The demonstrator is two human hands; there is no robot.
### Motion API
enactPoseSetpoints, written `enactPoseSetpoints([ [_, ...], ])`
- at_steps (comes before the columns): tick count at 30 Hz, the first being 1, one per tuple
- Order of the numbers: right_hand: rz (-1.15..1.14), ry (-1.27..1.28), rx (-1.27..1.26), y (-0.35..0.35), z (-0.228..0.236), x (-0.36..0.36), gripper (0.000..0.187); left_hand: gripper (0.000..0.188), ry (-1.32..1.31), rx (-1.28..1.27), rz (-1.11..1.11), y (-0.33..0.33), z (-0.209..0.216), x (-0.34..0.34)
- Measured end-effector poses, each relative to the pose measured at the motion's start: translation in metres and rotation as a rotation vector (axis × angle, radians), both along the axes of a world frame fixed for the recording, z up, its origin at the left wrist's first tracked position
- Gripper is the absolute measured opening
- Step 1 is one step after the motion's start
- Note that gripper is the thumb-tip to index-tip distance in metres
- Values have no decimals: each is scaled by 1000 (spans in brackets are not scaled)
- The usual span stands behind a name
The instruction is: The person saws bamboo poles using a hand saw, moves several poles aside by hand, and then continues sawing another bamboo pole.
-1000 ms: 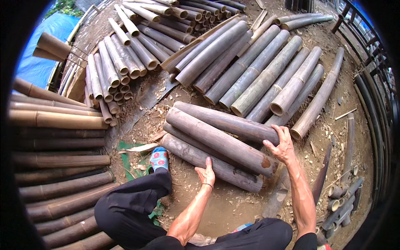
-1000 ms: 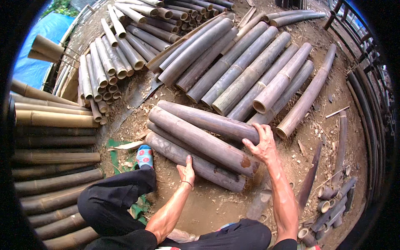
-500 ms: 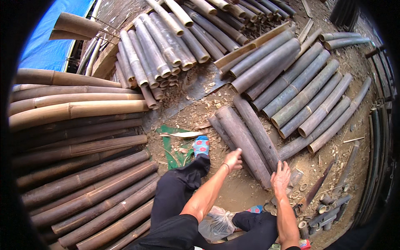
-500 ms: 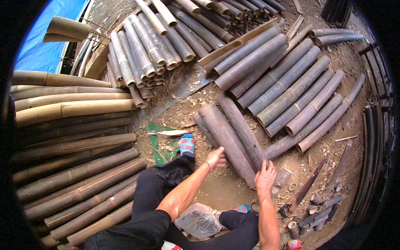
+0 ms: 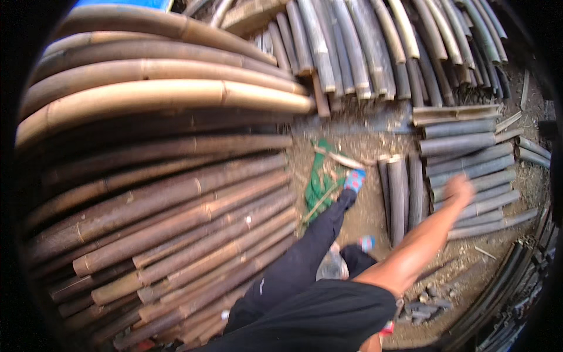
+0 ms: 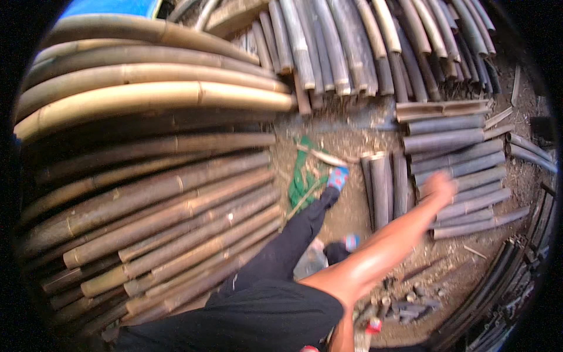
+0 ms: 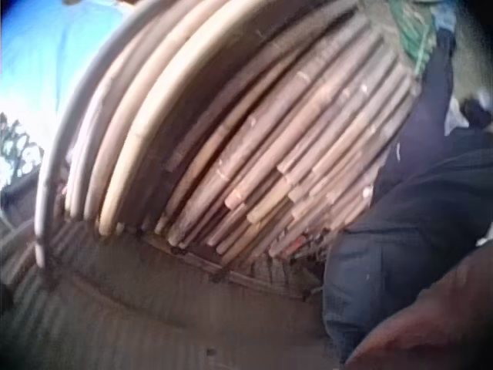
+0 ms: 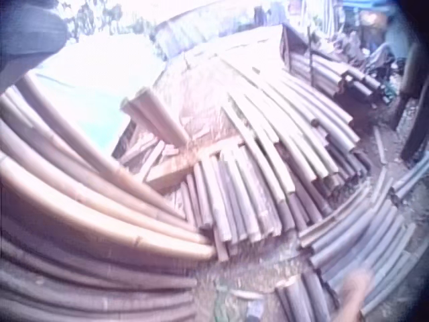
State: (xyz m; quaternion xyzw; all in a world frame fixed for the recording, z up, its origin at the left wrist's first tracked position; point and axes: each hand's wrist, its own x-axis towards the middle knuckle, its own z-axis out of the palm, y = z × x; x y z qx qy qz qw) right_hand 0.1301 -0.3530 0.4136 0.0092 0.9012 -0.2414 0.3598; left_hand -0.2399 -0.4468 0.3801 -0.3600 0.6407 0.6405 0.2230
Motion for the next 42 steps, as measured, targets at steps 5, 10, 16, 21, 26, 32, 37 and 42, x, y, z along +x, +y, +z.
enactPoseSetpoints([
  [5, -179, -16, 94, -29, -8, -35, 43, 22, 286, 34, 227, -35, 166, -158],
  [10, 191, 113, 431, -67, 15, -71, 51, 21, 176, -286, 94, -114, 104, -131],
  [16, -243, -260, 81, -45, -9, -75, 53, 61, 69, -671, -524, -254, -15, 70],
  [21, -260, -196, 79, -22, 10, -95, 50, 63, -844, -423, -863, -348, -32, 297],
  [26, -211, -298, 149, -37, 13, -132, 50, 60, -1132, -357, -805, -390, 65, 415],
  [32, -232, -447, 111, -79, -5, -201, 53, 57, -1041, -171, -580, -400, 79, 347],
  [37, -177, -556, 251, -108, 10, -241, 55, 48, -923, -264, -272, -423, 73, 284],
  [42, -188, -558, 240, -105, 21, -262, 57, 53, -976, -405, -374, -454, 75, 343],
])
